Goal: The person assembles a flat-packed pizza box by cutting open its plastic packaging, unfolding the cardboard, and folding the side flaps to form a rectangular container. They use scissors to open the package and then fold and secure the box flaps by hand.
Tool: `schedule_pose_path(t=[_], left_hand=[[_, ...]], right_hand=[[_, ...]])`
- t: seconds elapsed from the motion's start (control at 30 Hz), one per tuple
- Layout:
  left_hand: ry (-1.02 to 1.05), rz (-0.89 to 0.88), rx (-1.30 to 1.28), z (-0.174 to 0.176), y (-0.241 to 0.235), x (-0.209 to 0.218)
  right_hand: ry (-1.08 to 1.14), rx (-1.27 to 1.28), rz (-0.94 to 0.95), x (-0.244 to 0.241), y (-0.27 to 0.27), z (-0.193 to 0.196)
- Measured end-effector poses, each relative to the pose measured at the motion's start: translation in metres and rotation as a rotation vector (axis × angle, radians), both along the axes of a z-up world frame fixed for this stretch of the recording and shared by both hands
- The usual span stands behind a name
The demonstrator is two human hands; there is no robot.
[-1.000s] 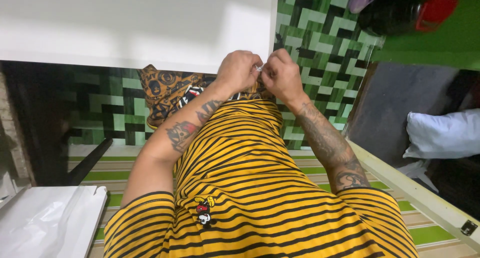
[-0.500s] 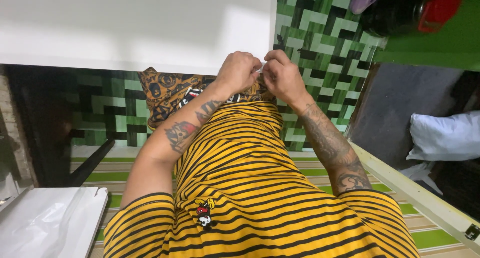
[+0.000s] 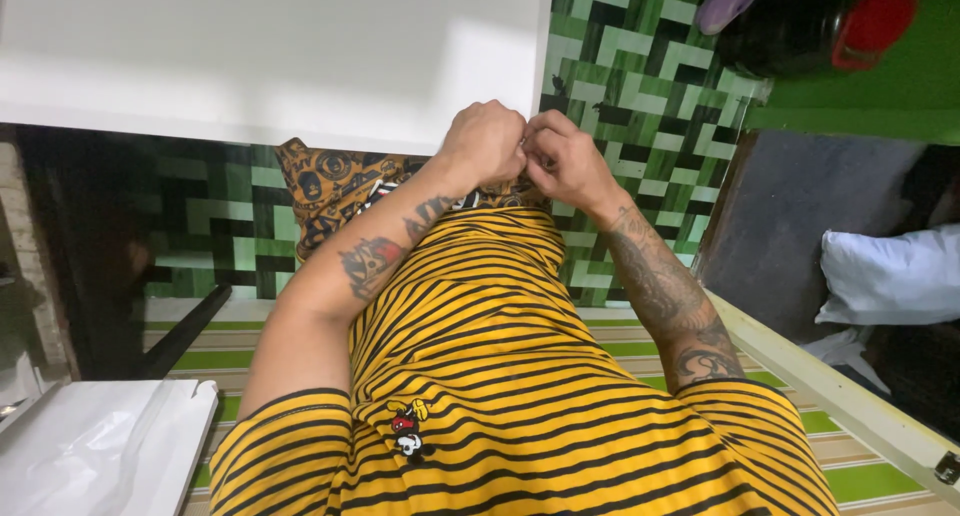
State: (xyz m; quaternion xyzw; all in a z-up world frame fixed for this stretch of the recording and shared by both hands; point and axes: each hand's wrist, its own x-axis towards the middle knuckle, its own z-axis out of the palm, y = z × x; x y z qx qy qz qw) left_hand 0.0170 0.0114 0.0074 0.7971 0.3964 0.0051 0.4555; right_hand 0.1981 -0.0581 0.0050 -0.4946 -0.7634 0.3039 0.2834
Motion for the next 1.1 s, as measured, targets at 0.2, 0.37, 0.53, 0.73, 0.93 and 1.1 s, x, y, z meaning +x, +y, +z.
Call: schedule_pose_path(t=[0.2, 0.37, 0.53, 0.73, 0.93, 1.1], left_hand=[[0.006, -0.154, 0.08, -0.006, 0.004, 0.004], [-0.191, -0.097, -0.022, 0.024, 0.002, -0.028], [-0.231, -0.051, 0.081, 0.007, -0.004, -0.034], [-0.241, -0.019, 0.175, 0.004, -0.011, -0.036], [-0.213, -0.015, 0.17, 0.003, -0.017, -0.031], [-0.202, -0.029, 0.149, 0.001, -0.019, -0.032]], right_hand=[[0.089, -0.043, 0.026, 0.017, 0.004, -0.015], [0.135, -0.002, 0.004, 0.013, 0.004, -0.004], [0.172, -0.002, -0.051, 0.011, 0.001, -0.015], [0.179, -0.029, -0.049, 0.01, 0.005, -0.02], [0.112, -0.065, -0.016, 0.013, 0.006, -0.034], [0.078, -0.08, -0.008, 0.015, 0.009, -0.032]])
